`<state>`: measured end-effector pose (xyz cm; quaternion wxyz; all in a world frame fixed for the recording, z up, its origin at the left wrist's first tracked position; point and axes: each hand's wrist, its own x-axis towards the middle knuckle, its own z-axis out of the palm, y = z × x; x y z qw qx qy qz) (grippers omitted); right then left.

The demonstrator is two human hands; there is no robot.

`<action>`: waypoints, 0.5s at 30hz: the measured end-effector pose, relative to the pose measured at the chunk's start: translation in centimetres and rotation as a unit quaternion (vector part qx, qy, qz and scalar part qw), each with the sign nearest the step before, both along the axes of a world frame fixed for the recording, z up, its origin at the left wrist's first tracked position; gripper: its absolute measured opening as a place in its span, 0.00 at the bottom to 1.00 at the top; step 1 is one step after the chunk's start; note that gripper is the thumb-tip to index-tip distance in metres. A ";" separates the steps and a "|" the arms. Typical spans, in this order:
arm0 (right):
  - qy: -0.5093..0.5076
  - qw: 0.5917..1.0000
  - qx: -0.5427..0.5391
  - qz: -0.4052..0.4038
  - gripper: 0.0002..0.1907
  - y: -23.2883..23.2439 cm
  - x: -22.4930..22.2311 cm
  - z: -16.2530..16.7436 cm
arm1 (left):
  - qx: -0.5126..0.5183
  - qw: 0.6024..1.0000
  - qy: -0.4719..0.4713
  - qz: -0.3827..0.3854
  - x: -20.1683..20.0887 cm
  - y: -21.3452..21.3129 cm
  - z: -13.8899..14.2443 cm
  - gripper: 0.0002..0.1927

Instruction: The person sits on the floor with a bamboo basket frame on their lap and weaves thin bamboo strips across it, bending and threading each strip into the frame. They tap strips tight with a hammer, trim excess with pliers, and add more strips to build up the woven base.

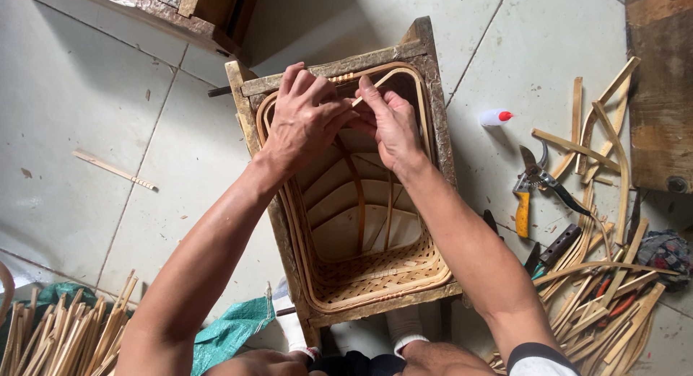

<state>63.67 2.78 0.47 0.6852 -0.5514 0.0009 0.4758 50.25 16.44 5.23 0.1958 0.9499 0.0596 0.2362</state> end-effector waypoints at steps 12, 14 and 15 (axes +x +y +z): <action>0.015 0.993 -0.044 -0.108 0.38 -0.5 -0.5 0.7 | -0.001 1.000 0.010 -0.013 0.2 -0.5 -1.3 0.09; 0.069 0.984 -0.001 -0.167 0.43 -0.2 -0.2 0.2 | -0.007 1.000 0.013 -0.011 0.2 -0.5 -1.1 0.09; 0.092 0.977 0.028 -0.192 0.43 0.0 -0.1 -0.2 | -0.012 1.000 0.021 -0.014 0.1 -0.5 -1.1 0.09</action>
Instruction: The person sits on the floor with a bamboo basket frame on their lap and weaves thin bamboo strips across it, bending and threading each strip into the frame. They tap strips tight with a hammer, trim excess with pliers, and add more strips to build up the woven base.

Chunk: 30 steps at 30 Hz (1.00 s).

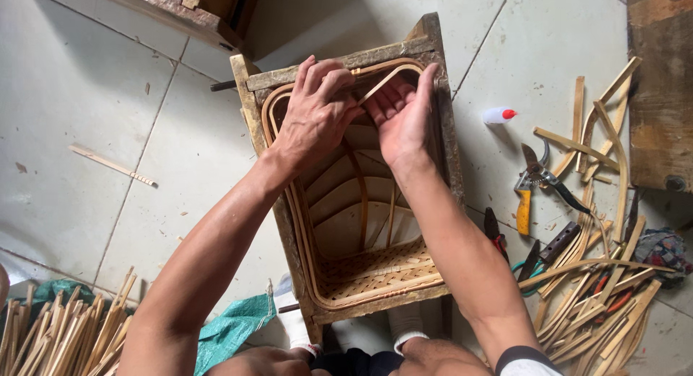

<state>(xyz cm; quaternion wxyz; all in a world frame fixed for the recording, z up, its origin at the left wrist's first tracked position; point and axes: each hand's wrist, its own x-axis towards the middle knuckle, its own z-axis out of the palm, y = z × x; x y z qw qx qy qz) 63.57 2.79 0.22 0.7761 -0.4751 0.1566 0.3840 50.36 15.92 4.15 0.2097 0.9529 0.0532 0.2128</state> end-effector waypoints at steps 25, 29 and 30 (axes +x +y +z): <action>-0.727 0.361 -0.127 0.570 0.10 -16.3 -0.4 14.6 | 0.045 0.999 -0.011 -0.001 0.6 0.4 -2.1 0.04; -0.660 0.251 -0.108 0.700 0.08 -18.0 -1.5 15.8 | 0.033 0.999 0.000 -0.004 0.7 0.6 -1.9 0.06; -0.641 0.247 -0.101 0.719 0.08 -17.9 -1.4 15.8 | 0.024 1.000 0.001 -0.005 0.7 0.6 -1.8 0.06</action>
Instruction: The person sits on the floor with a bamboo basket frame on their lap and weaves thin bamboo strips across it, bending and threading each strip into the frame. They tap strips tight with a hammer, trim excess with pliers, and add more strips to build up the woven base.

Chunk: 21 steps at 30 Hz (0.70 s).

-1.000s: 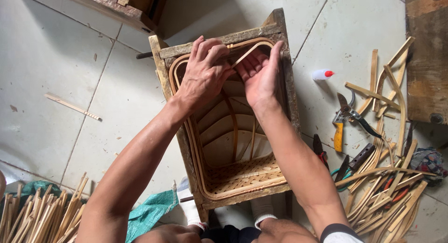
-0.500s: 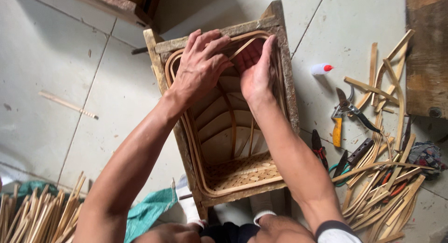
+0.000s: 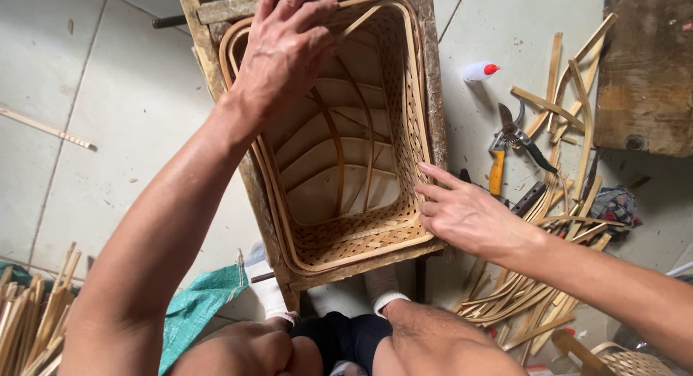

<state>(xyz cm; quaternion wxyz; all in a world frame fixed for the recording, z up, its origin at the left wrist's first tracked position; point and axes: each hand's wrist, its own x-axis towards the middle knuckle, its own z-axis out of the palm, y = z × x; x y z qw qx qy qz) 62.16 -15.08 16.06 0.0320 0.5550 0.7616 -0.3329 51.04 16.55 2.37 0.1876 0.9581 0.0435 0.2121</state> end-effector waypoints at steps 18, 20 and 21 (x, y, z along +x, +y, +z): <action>-0.118 0.917 0.306 -0.227 0.34 8.0 4.7 -3.5 | -0.052 0.999 0.013 0.005 0.1 0.3 0.5 0.05; -0.199 0.873 0.325 -0.305 0.41 10.6 6.4 -6.1 | -0.050 0.999 0.001 0.003 0.2 0.4 0.4 0.06; -0.189 0.867 0.303 -0.348 0.41 11.1 6.4 -7.4 | -0.064 0.998 0.004 0.003 0.1 0.4 0.4 0.06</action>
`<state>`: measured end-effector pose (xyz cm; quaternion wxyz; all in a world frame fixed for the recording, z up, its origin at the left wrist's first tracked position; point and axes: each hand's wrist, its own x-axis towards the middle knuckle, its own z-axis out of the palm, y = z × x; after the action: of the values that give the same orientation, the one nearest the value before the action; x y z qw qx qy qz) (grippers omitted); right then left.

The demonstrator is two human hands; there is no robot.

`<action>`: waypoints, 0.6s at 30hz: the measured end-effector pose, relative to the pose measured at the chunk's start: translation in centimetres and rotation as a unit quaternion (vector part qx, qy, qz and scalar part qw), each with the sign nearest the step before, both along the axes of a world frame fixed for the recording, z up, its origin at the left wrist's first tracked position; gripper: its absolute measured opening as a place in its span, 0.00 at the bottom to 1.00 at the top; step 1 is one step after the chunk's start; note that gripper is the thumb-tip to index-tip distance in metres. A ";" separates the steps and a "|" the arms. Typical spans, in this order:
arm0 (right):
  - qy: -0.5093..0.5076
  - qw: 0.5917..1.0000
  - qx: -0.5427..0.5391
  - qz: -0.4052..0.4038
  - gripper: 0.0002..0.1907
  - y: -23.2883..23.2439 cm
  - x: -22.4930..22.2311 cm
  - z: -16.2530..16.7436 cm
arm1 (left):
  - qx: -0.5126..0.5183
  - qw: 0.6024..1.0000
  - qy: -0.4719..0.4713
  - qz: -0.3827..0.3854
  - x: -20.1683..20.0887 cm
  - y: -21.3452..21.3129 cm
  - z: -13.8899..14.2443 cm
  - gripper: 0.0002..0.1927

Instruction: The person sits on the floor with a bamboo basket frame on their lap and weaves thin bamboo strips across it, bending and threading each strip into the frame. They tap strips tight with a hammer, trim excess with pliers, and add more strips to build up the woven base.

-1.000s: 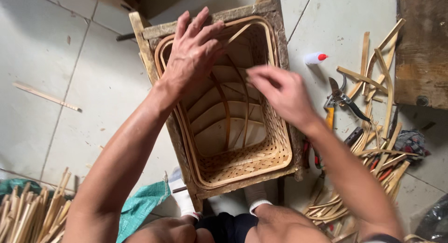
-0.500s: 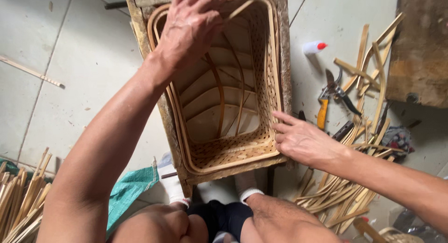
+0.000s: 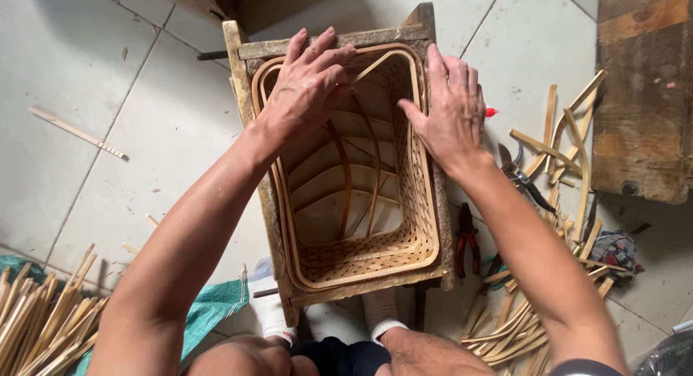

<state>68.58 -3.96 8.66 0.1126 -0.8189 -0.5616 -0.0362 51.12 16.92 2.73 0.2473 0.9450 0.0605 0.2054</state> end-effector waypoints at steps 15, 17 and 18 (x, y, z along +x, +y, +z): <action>0.461 0.852 0.187 -0.163 0.19 -5.9 -2.9 -0.8 | -0.040 0.998 -0.043 -0.003 -0.3 0.7 -0.8 0.10; 0.460 0.833 0.223 -0.212 0.17 -7.0 -1.7 0.5 | -0.046 0.998 -0.039 0.002 -0.6 1.1 -0.6 0.11; 0.446 0.818 0.246 -0.266 0.16 -7.7 -0.6 1.4 | -0.047 0.998 -0.034 0.006 -0.6 1.3 -0.4 0.11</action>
<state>68.00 -11.71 10.03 0.5342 -0.8082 -0.1826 0.1675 50.49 18.22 2.29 0.2918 0.9244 0.0671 0.2361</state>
